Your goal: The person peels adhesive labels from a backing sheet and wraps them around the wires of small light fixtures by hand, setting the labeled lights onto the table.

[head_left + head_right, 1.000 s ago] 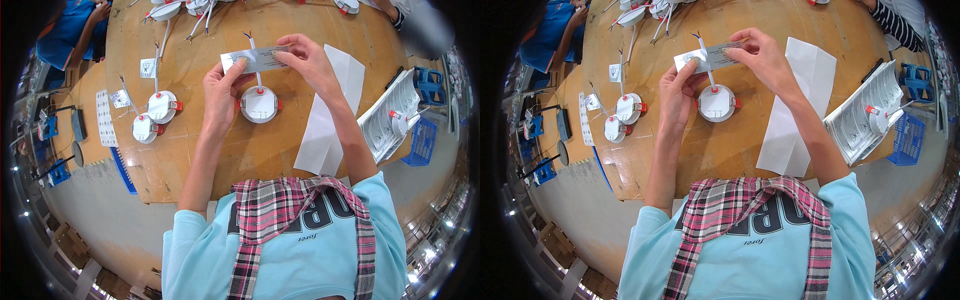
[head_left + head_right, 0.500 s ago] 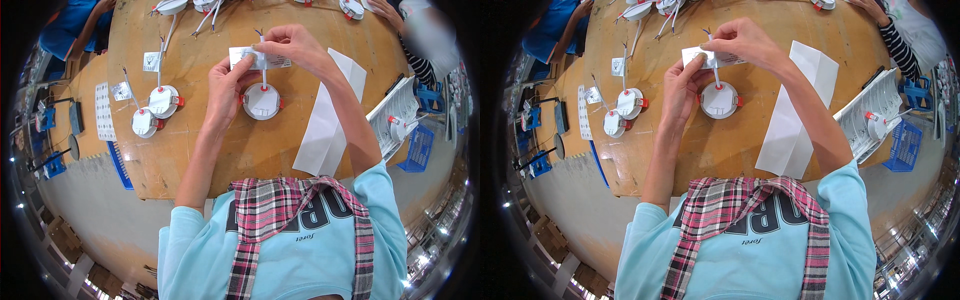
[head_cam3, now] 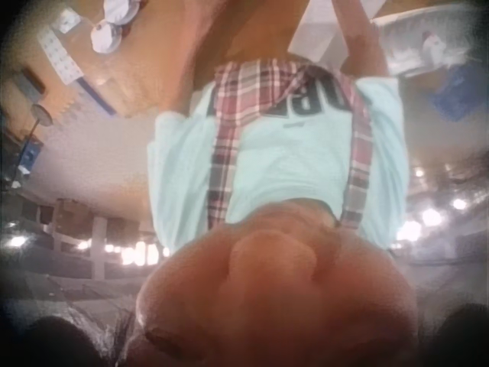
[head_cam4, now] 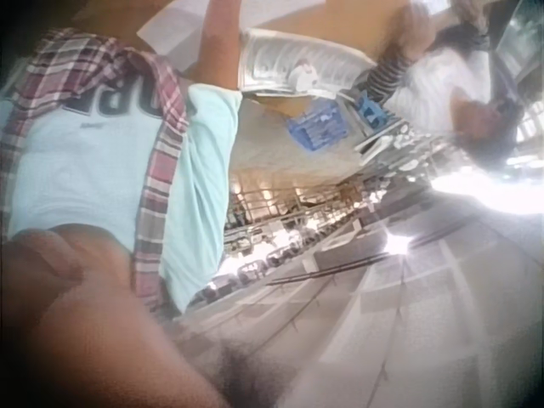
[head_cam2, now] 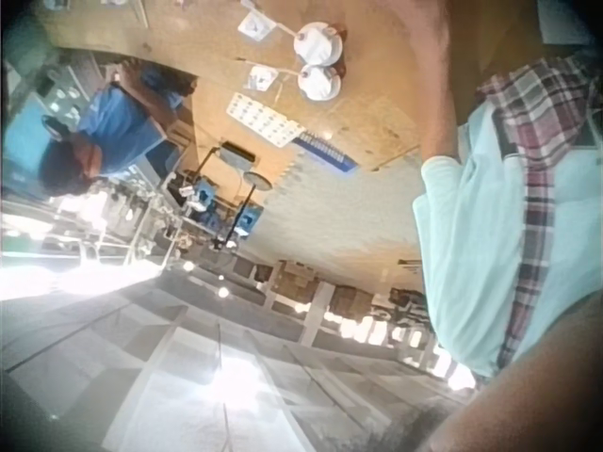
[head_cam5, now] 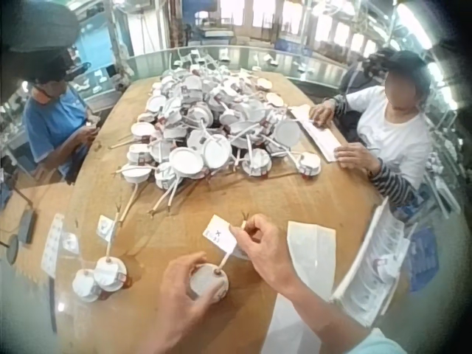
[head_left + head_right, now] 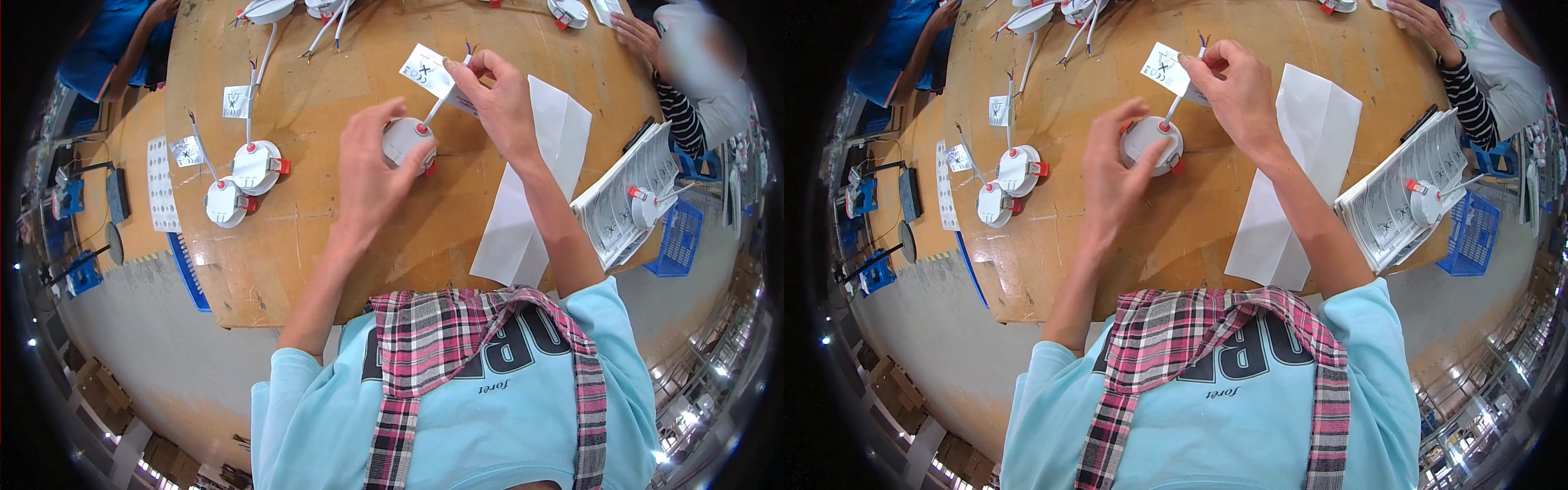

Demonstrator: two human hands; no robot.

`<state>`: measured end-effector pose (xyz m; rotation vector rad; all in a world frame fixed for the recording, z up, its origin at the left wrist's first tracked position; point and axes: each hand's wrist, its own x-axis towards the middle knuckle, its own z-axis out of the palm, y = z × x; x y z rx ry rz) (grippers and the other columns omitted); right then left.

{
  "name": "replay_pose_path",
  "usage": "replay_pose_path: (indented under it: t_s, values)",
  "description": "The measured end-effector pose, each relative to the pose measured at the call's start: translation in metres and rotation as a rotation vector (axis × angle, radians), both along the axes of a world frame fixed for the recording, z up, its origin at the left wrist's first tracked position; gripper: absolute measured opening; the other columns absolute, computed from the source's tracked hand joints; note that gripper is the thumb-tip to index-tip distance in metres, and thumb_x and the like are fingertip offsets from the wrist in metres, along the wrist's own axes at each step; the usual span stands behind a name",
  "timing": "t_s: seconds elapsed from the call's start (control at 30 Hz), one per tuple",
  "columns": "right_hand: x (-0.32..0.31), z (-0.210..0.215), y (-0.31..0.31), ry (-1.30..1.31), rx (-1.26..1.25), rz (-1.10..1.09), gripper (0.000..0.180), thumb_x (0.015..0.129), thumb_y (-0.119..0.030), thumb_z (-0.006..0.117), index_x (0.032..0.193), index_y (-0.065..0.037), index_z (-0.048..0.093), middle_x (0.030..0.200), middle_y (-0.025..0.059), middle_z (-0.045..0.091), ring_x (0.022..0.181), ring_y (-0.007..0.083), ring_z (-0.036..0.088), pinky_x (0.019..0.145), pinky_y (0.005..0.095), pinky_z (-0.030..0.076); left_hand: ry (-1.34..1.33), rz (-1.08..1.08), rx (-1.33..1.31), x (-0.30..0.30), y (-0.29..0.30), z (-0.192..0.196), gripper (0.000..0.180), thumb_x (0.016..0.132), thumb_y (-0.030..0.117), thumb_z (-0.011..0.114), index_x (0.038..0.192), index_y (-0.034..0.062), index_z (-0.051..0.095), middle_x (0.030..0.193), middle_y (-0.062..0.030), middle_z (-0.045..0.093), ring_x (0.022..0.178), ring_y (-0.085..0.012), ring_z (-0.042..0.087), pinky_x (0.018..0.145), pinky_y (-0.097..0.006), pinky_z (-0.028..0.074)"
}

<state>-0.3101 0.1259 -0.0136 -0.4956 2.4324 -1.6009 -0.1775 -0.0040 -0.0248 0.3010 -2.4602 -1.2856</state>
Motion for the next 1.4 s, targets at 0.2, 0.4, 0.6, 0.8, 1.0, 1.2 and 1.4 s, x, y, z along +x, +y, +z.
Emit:
replay_pose_path:
  t_s: [0.2,0.4,0.6,0.8,1.0,1.2,1.4]
  values:
    - [0.001,-0.012,0.003,0.043,-0.004,-0.11,0.033,0.083,-0.028,0.068,0.08,0.004,0.062,0.079,0.0114,0.061,0.075,0.0185,0.057,0.067,0.0321,0.045,0.026,-0.075,-0.088,0.007,0.009,-0.007,0.038,0.073,0.015,0.074,0.107,0.0047,0.058,0.111,-0.0094,0.055,0.105,-0.0282,0.051,0.097,-0.043,0.036]
    - [-0.015,-0.001,0.016,-0.109,-0.043,0.031,0.034,0.082,-0.032,0.069,0.083,0.001,0.066,0.077,0.0077,0.062,0.072,0.0144,0.056,0.065,0.03,0.044,0.043,-0.106,-0.062,0.005,0.006,-0.008,0.037,0.075,0.012,0.074,0.108,0.0052,0.059,0.113,-0.0099,0.054,0.107,-0.0289,0.05,0.093,-0.039,0.041]
    - [-0.022,0.015,0.018,-0.2,0.114,0.32,0.029,0.081,-0.029,0.071,0.088,-0.001,0.068,0.073,0.0005,0.061,0.069,0.0087,0.053,0.063,0.0248,0.04,0.051,-0.129,-0.04,0.004,0.003,-0.012,0.037,0.074,0.011,0.074,0.108,0.0048,0.059,0.112,-0.0098,0.054,0.106,-0.029,0.05,0.092,-0.039,0.041]
    - [-0.022,0.012,0.019,-0.243,0.147,0.278,0.03,0.078,-0.03,0.074,0.084,-0.001,0.07,0.068,-0.0003,0.058,0.066,0.0088,0.051,0.062,0.0256,0.038,0.055,-0.138,-0.046,0.004,0.002,-0.011,0.037,0.074,0.011,0.073,0.107,0.0041,0.06,0.111,-0.0098,0.054,0.103,-0.0289,0.051,0.091,-0.039,0.041]
    - [-0.024,0.008,0.022,-0.234,0.055,0.278,0.028,0.079,-0.029,0.072,0.081,-0.001,0.07,0.075,0.0009,0.058,0.071,0.0113,0.053,0.069,0.0264,0.041,0.047,-0.151,-0.034,0.005,0.002,-0.01,0.036,0.074,0.011,0.073,0.108,0.0043,0.06,0.111,-0.0101,0.055,0.102,-0.0285,0.053,0.089,-0.038,0.043]
    - [-0.023,0.016,0.024,-0.033,0.068,0.233,0.028,0.074,-0.029,0.075,0.082,-0.002,0.07,0.089,0.0039,0.06,0.086,0.0178,0.053,0.079,0.0312,0.041,0.007,-0.208,0.011,0.005,-0.003,-0.007,0.032,0.08,0.01,0.068,0.11,0.0033,0.06,0.112,-0.0095,0.057,0.101,-0.0255,0.056,0.088,-0.035,0.045]
    - [-0.012,0.032,0.027,0.24,0.312,0.18,0.03,0.072,-0.03,0.077,0.083,-0.003,0.069,0.091,0.0044,0.059,0.087,0.0212,0.048,0.079,0.0347,0.041,-0.058,-0.072,0.463,-0.014,-0.033,0.006,0.027,0.094,0.008,0.046,0.116,-0.0001,0.058,0.116,-0.0094,0.062,0.107,-0.0168,0.057,0.095,-0.031,0.043]
